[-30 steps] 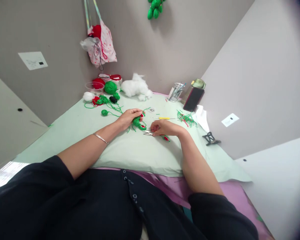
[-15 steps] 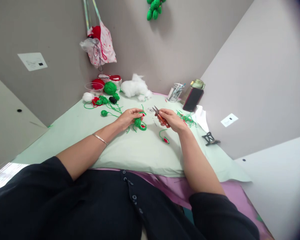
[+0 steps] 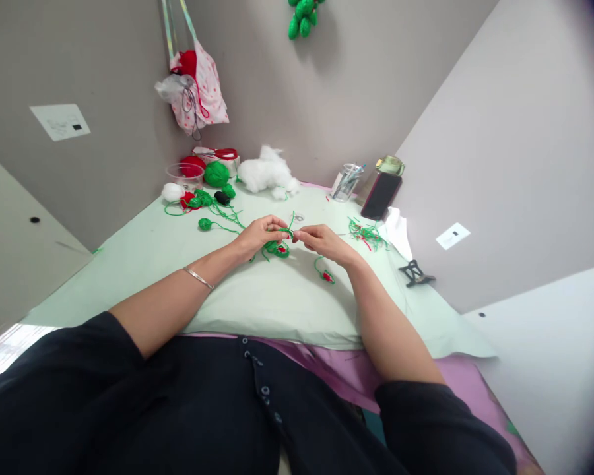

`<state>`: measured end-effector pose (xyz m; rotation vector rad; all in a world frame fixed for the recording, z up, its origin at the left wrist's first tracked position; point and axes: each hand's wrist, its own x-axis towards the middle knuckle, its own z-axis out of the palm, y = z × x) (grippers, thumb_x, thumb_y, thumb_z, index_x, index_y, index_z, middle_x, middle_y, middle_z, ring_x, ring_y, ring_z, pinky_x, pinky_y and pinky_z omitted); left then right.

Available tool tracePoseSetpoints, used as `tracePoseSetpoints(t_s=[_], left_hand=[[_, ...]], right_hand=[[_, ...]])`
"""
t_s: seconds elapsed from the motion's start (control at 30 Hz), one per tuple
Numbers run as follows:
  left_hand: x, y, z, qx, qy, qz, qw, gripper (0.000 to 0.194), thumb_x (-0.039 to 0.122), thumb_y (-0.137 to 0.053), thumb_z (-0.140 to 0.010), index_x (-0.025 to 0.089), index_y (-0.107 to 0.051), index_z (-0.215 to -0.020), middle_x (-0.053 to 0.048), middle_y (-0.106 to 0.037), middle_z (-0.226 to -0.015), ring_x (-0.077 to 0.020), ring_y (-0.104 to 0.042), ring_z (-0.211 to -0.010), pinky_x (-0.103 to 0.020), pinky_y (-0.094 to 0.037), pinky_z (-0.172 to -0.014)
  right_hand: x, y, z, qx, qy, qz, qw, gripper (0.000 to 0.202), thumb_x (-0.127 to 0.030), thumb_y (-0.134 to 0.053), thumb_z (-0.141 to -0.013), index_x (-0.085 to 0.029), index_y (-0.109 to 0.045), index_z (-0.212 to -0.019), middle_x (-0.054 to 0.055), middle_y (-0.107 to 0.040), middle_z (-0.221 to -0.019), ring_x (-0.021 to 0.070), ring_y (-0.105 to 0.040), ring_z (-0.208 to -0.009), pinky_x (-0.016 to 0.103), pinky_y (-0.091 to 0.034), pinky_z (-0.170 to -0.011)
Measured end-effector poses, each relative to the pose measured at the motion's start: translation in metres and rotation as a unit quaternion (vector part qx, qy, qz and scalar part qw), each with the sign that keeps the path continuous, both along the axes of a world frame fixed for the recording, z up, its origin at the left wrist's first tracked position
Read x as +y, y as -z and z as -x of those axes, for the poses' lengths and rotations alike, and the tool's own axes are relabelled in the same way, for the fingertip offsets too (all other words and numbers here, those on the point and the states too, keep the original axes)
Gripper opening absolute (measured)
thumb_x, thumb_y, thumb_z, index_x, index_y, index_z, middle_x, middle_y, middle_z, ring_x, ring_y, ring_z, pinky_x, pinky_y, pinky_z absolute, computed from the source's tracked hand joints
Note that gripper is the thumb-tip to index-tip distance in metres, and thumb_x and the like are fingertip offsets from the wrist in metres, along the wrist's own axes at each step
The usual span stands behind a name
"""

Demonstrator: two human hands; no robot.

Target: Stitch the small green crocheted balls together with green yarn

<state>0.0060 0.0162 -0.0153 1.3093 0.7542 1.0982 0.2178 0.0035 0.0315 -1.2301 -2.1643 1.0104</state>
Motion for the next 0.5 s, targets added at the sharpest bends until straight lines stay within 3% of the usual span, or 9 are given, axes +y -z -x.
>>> tracePoseSetpoints(t_s=[0.4, 0.5], left_hand=[[-0.0019, -0.0001, 0.0000, 0.015, 0.006, 0.013, 1.000, 0.036, 0.027, -0.085, -0.067, 0.014, -0.065, -0.094, -0.003, -0.071, -0.082, -0.0111, -0.061, -0.067, -0.028, -0.044, -0.070], [-0.0024, -0.0005, -0.0008, 0.015, 0.006, 0.012, 1.000, 0.036, 0.028, -0.085, -0.068, 0.014, -0.066, -0.094, -0.003, -0.070, -0.080, -0.0113, -0.061, -0.066, -0.028, -0.045, -0.070]], right_hand=[[-0.0010, 0.0005, 0.0069, 0.038, 0.039, 0.007, 0.999, 0.051, -0.065, -0.060, -0.083, -0.015, -0.066, -0.077, -0.006, -0.033, -0.055, 0.0086, -0.026, -0.054, 0.027, -0.021, -0.054], [-0.0005, 0.0019, 0.0095, 0.069, 0.067, -0.006, 0.995, 0.050, -0.066, -0.061, -0.081, -0.016, -0.065, -0.081, -0.005, -0.041, -0.059, 0.0093, -0.031, -0.056, 0.026, -0.023, -0.054]])
